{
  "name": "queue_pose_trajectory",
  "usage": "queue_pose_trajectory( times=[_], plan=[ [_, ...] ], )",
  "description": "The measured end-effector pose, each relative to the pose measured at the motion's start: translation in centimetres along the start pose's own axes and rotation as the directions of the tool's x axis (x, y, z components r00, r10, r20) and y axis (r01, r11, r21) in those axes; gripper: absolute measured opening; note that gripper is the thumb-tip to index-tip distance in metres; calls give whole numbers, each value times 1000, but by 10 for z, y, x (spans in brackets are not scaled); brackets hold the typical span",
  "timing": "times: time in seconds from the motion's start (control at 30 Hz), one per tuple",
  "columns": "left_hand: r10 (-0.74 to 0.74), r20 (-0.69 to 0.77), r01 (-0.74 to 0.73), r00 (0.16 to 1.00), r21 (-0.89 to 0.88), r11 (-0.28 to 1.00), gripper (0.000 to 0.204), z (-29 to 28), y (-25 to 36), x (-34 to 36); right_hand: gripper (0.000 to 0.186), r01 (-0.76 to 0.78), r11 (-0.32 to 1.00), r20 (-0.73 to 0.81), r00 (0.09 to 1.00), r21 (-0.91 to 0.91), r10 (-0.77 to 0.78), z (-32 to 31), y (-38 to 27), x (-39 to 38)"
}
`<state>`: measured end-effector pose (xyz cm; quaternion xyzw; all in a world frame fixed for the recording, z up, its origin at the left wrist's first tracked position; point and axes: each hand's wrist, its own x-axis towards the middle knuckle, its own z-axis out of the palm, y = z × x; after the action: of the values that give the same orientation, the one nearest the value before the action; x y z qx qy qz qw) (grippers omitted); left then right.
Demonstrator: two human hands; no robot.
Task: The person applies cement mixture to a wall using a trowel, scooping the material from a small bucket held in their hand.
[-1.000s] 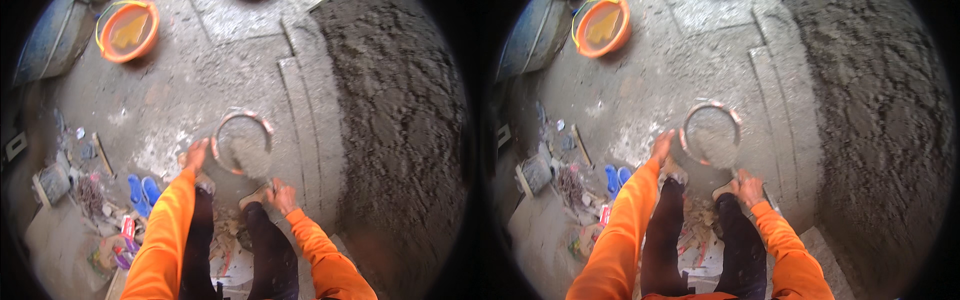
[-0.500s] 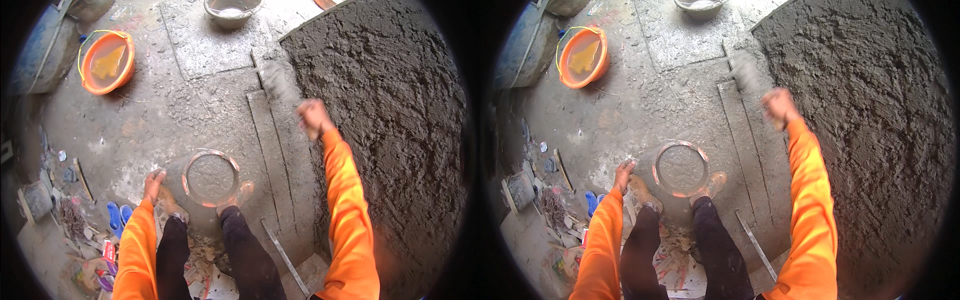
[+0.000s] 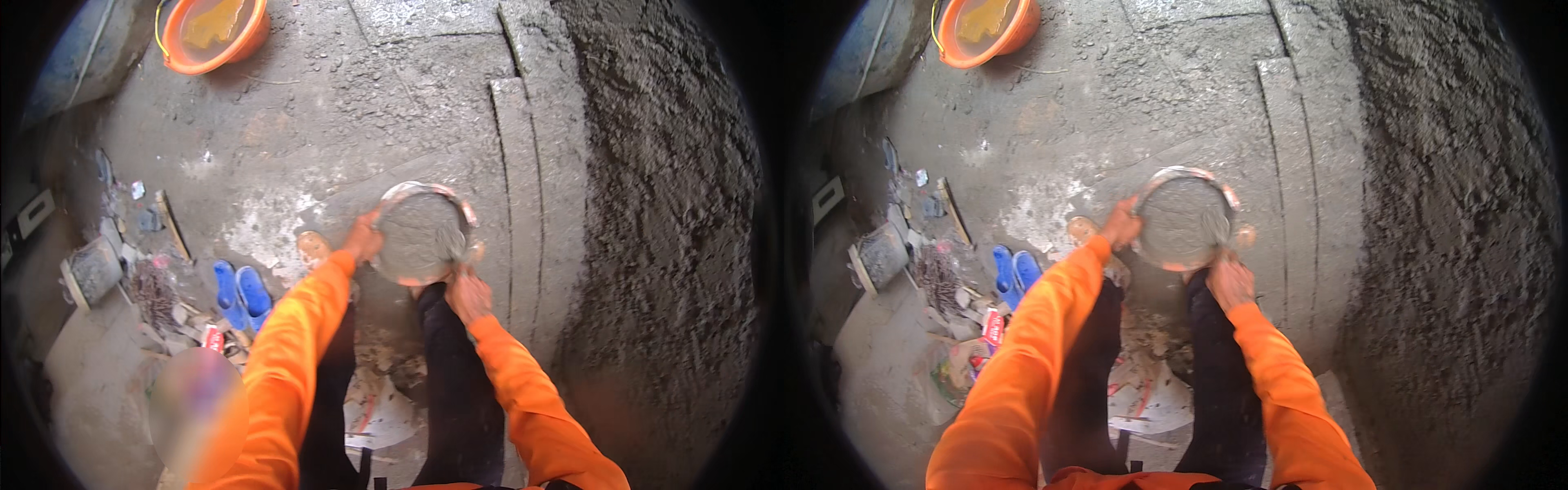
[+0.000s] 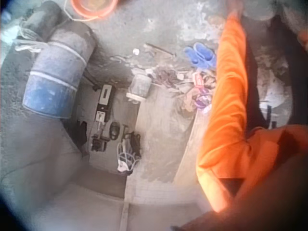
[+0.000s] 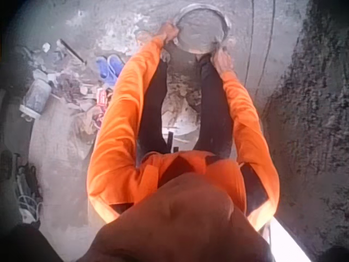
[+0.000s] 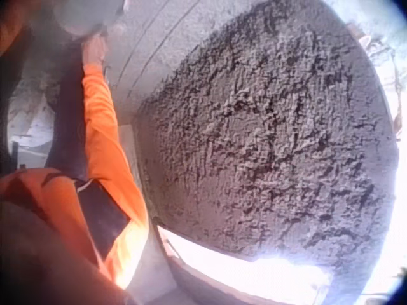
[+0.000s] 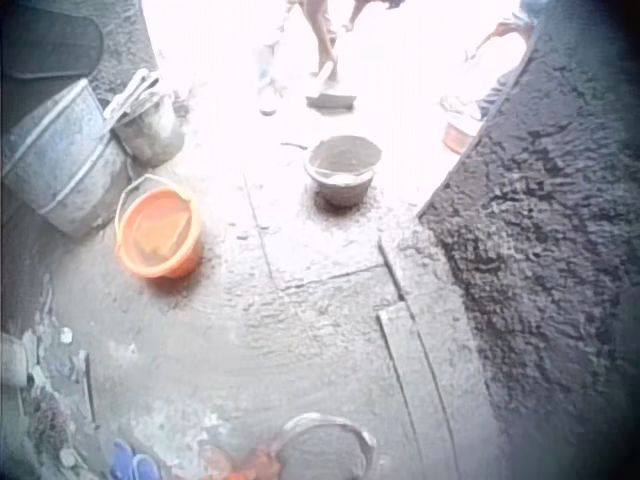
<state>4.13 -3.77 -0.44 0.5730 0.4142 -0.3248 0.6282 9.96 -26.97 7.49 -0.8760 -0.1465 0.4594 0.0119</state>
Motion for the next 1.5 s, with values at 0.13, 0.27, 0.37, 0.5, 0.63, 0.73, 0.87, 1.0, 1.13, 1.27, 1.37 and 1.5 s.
queue_pose_trajectory(
  times=[0.13, 0.27, 0.37, 0.5, 0.63, 0.73, 0.87, 1.0, 1.13, 1.27, 1.37, 1.5],
  plan=[
    [266, -289, -298, 920, -75, 952, 51, 10, -38, -27, 41, 63, 979, 8, 998, 192, -65, 49, -37, 17],
    [74, -298, -194, 952, -398, 897, 48, -28, 7, -99, 42, 225, 934, -100, 974, 278, -205, 1, -33, -45],
    [-13, -353, -142, 936, -409, 901, 47, -65, 17, -148, 40, 276, 951, -79, 960, 136, -268, -39, -65, -79],
    [-117, -454, -98, 883, -423, 901, 54, -105, 19, -191, 38, 496, 859, -245, 855, 124, -458, -83, -114, -111],
    [-153, -532, -170, 833, -508, 844, 46, -148, 35, -224, 37, 626, 745, -246, 778, 231, -577, -155, -182, -138],
    [-132, -635, -283, 761, -508, 813, 46, -178, 29, -223, 37, 625, 699, -117, 768, 348, -629, -205, -193, -117],
    [-156, -742, -338, 652, -469, 816, 46, -203, 23, -207, 31, 222, 656, 184, 851, 722, -491, -301, -128, 3],
    [-256, -692, -216, 675, -517, 828, 50, -189, 95, -216, 19, -29, 999, -719, 694, 20, 34, -441, -19, 76],
    [-263, -772, -277, 579, -489, 827, 57, -179, 63, -209, 26, 347, 937, -638, 732, 48, -239, -450, -35, -43],
    [-180, -633, -278, 753, -553, 785, 49, -121, 136, -214, 37, 319, 941, -45, 944, -112, -326, -361, -66, -112],
    [-200, -616, -226, 762, -542, 809, 47, -77, 187, -217, 36, 330, 918, -54, 935, -221, -349, -275, -95, -84],
    [144, -639, -393, 755, -265, 881, 49, -47, 203, -196, 31, 355, 933, -244, 902, -52, -357, -244, -120, -50]
  ],
)
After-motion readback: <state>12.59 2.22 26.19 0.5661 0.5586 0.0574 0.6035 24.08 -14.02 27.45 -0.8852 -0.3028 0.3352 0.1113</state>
